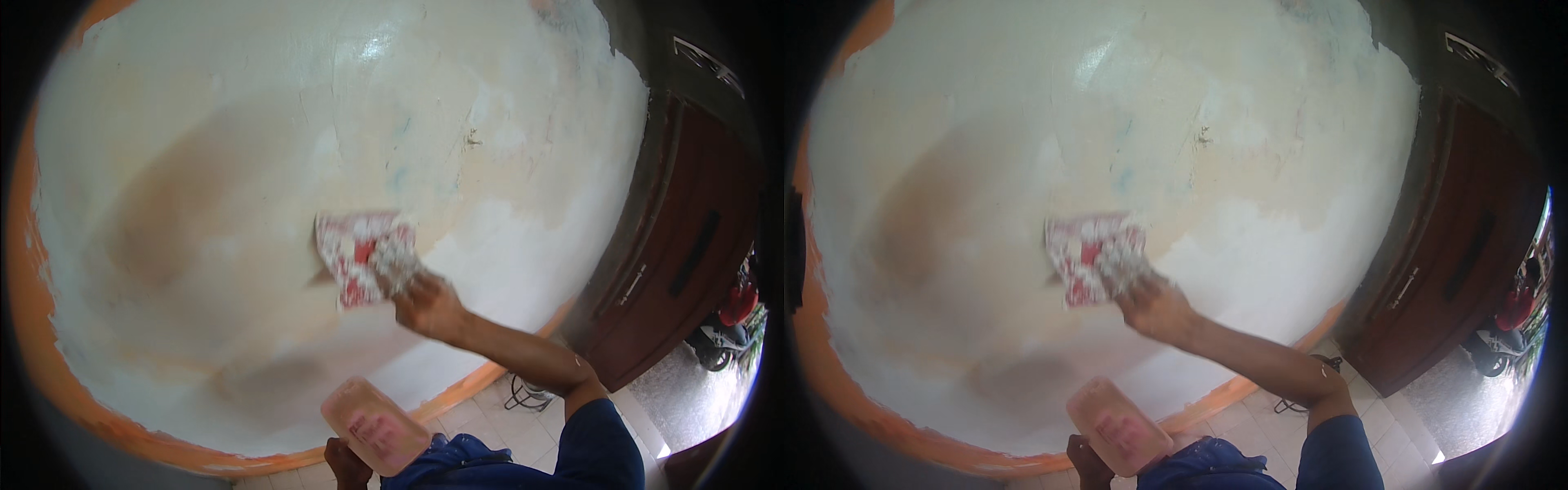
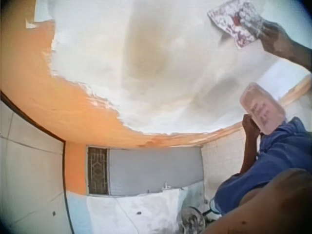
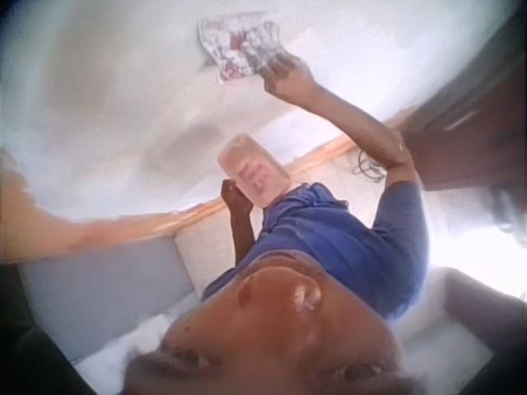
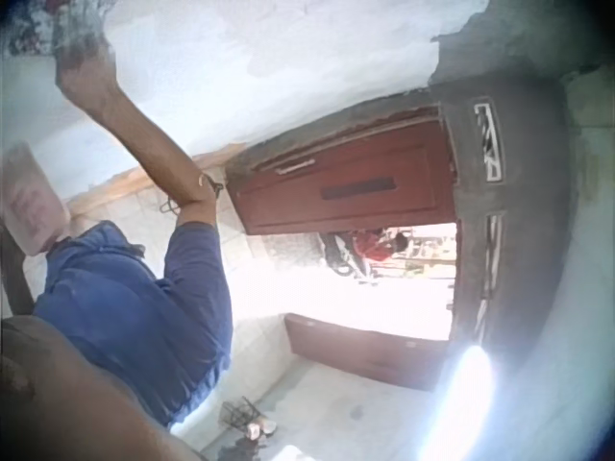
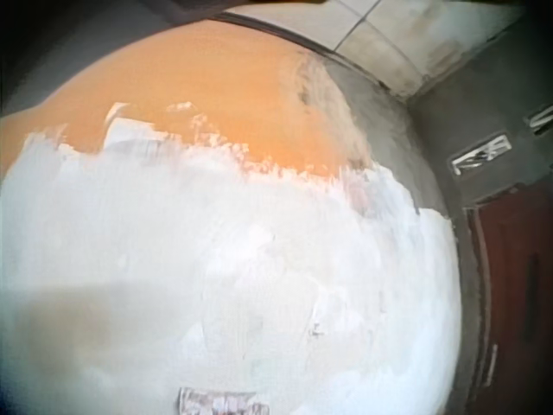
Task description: The person applies plaster to a wall using a putty knife, repeatedly scooping material from a plastic container and spreading it across the wall surface.
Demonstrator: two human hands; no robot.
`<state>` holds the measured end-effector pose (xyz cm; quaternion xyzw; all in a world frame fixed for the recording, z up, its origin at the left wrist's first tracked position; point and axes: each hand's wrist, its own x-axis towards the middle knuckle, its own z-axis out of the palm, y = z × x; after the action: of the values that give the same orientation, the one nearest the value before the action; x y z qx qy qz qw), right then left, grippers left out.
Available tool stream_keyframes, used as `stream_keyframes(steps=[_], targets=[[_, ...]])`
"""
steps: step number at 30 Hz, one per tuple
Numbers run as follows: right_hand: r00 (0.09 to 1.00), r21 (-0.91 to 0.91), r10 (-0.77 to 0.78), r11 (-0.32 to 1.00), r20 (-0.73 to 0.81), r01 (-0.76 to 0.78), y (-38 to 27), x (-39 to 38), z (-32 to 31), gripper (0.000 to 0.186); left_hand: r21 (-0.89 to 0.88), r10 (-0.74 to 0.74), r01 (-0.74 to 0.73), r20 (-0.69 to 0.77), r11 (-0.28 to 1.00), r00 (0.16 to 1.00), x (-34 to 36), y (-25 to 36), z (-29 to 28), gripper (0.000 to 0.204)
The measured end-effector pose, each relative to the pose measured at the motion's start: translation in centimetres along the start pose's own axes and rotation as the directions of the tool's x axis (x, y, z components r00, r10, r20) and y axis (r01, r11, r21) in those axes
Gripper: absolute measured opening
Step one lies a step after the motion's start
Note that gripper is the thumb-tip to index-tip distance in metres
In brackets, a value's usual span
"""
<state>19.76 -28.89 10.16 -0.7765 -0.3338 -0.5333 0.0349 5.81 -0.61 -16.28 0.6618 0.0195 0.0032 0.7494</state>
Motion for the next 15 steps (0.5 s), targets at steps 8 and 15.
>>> stream_keyframes(steps=[8,15], targets=[[0.891,-0.157,0.266,0.927,-0.368,-0.342,9.0,7.1,-7.0,0.047,-0.699,-0.290,0.363,0.227,0.616,0.930,0.4,5.7,2.4,0.065],[0.998,-0.137,0.032,0.990,-0.054,-0.040,3.0,0.2,1.2,0.036,-0.046,-0.139,0.144,0.096,0.988,0.986,0.4,2.2,-0.5,0.065]])
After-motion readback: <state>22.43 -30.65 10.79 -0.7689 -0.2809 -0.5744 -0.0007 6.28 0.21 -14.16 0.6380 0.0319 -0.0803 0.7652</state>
